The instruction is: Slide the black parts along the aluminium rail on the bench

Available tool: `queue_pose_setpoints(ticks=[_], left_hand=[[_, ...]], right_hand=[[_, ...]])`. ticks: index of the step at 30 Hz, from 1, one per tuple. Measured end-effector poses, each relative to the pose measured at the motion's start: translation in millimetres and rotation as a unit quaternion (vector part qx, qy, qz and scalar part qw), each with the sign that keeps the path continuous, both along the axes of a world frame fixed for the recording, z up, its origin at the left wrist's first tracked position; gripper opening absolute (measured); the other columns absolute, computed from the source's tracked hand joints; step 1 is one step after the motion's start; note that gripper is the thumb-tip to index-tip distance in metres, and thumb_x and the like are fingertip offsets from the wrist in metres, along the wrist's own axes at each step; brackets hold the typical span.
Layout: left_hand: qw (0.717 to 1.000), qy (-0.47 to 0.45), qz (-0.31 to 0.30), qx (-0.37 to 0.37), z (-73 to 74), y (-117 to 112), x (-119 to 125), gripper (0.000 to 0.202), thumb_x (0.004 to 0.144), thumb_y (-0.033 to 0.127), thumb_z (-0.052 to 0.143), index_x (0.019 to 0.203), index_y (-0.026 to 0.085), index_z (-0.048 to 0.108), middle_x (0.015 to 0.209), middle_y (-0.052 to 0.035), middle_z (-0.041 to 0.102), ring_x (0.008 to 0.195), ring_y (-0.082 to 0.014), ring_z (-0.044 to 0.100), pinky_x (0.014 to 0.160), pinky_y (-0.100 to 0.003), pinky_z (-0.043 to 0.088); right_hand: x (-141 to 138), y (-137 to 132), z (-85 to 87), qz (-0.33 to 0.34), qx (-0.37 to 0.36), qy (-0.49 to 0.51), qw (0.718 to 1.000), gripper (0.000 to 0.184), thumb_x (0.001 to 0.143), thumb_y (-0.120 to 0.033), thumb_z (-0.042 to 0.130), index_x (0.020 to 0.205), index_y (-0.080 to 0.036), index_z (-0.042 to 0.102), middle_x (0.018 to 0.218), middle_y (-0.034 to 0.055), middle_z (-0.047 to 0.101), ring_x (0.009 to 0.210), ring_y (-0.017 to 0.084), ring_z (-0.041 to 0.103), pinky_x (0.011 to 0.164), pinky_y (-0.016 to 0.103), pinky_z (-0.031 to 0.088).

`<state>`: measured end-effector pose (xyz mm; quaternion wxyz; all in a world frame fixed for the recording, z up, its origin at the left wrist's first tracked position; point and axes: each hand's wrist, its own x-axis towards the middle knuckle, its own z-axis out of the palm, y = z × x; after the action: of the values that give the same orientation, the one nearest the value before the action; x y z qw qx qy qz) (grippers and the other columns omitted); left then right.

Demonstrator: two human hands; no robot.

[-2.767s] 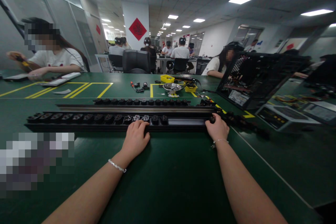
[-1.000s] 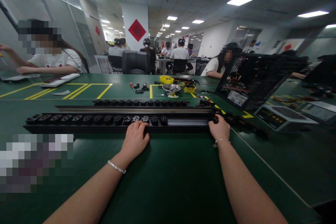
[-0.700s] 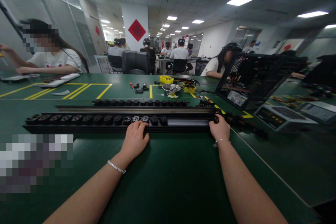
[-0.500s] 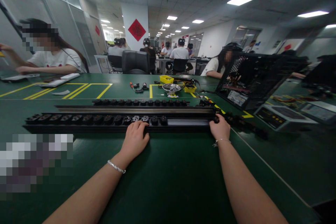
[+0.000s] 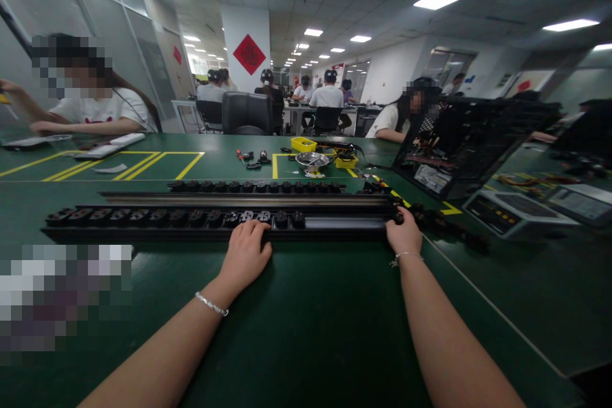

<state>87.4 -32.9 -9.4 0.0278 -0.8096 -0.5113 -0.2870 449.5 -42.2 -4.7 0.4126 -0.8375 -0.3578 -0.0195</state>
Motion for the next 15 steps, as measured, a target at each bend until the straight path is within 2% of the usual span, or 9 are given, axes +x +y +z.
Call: queue_pose_setpoints(ticks=[15], left_hand=[[1.000,-0.001,0.001,0.007,-0.5,-0.1,0.0,0.031,0.078,0.022,0.049,0.108,0.020,0.055,0.109,-0.0092,0.055,0.107,-0.0266,0.048,0.098,-0.046,0.038]], right_hand=[[3.3,-0.6,-1.8,-0.025,0.022,0.019,0.999,0.051,0.070,-0.025,0.053,0.121,-0.021,0.054,0.103,0.0081,0.063,0.090,0.023,0.059,0.087,0.037,0.044]])
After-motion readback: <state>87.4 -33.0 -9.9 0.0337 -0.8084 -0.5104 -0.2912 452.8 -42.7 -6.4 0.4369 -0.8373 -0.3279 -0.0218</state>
